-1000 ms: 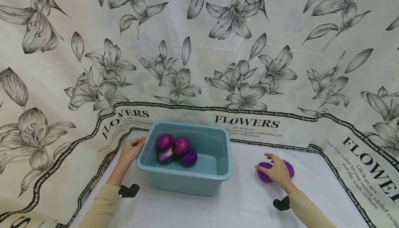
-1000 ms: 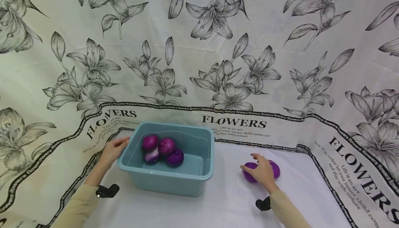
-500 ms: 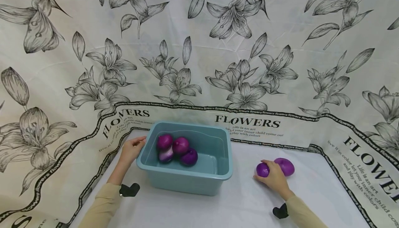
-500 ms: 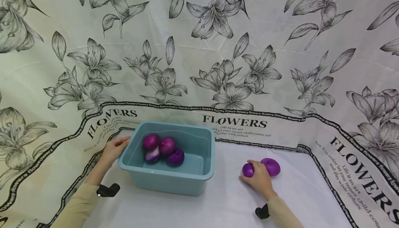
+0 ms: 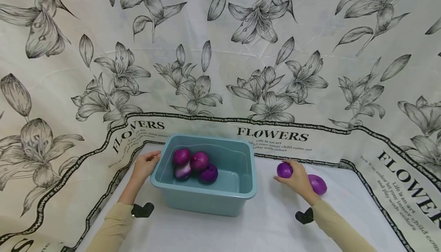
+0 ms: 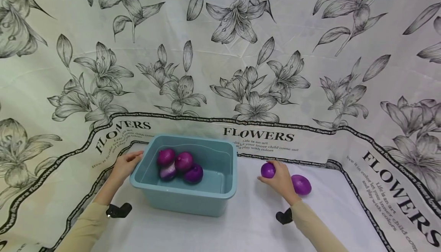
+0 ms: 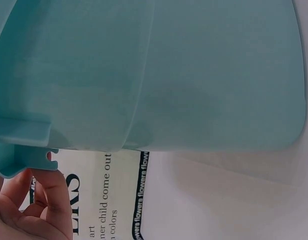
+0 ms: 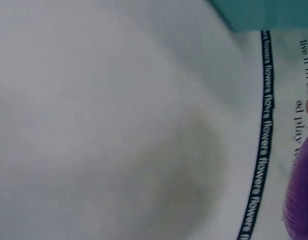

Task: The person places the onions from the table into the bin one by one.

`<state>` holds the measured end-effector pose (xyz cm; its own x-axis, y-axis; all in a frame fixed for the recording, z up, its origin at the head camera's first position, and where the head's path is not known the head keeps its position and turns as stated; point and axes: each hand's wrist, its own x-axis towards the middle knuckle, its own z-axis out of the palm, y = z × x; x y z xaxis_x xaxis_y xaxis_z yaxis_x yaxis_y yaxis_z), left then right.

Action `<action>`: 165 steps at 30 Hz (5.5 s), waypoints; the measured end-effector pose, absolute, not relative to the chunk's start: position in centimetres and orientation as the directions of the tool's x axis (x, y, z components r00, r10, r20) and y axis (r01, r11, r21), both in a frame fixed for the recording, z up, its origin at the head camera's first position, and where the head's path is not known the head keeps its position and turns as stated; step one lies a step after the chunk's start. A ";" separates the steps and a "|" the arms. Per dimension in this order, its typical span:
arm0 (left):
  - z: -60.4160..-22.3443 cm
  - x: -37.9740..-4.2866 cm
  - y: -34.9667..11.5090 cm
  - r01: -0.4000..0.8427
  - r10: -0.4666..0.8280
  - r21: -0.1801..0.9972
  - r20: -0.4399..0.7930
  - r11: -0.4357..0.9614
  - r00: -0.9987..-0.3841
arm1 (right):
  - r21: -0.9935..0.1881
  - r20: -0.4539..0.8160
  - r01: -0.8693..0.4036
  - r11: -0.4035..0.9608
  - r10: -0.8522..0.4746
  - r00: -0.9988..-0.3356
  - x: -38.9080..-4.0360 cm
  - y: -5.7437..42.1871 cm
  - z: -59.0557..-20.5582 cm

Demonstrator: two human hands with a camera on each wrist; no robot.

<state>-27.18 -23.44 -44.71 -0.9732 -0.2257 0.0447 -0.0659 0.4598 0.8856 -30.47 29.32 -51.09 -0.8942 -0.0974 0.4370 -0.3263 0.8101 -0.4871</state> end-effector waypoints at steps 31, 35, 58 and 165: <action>-44.6 -27.0 -23.5 -0.072 -0.234 0.892 0.039 0.446 -0.972 | -0.435 0.432 -0.651 0.623 -0.490 -0.757 -34.6 10.9 -34.0; -44.7 -27.1 -23.5 -0.074 -0.229 0.891 0.034 0.447 -0.973 | -0.401 0.410 -0.709 0.580 -0.578 -0.705 -35.0 9.4 -35.2; -44.8 -27.4 -23.8 -0.058 -0.249 0.885 0.067 0.462 -0.966 | -0.248 -0.143 -0.696 0.674 -0.736 -0.662 -35.9 7.1 -42.0; -44.6 -27.1 -23.3 -0.065 -0.247 0.859 0.072 0.508 -0.966 | -0.565 0.119 0.108 0.818 0.210 -0.970 -29.9 37.6 -55.6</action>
<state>-27.08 -23.25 -44.61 -0.9664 -0.2465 0.0724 -0.0652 0.5079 0.8590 -29.89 37.60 -55.58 -0.9705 0.2099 0.1190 0.1077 0.8181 -0.5649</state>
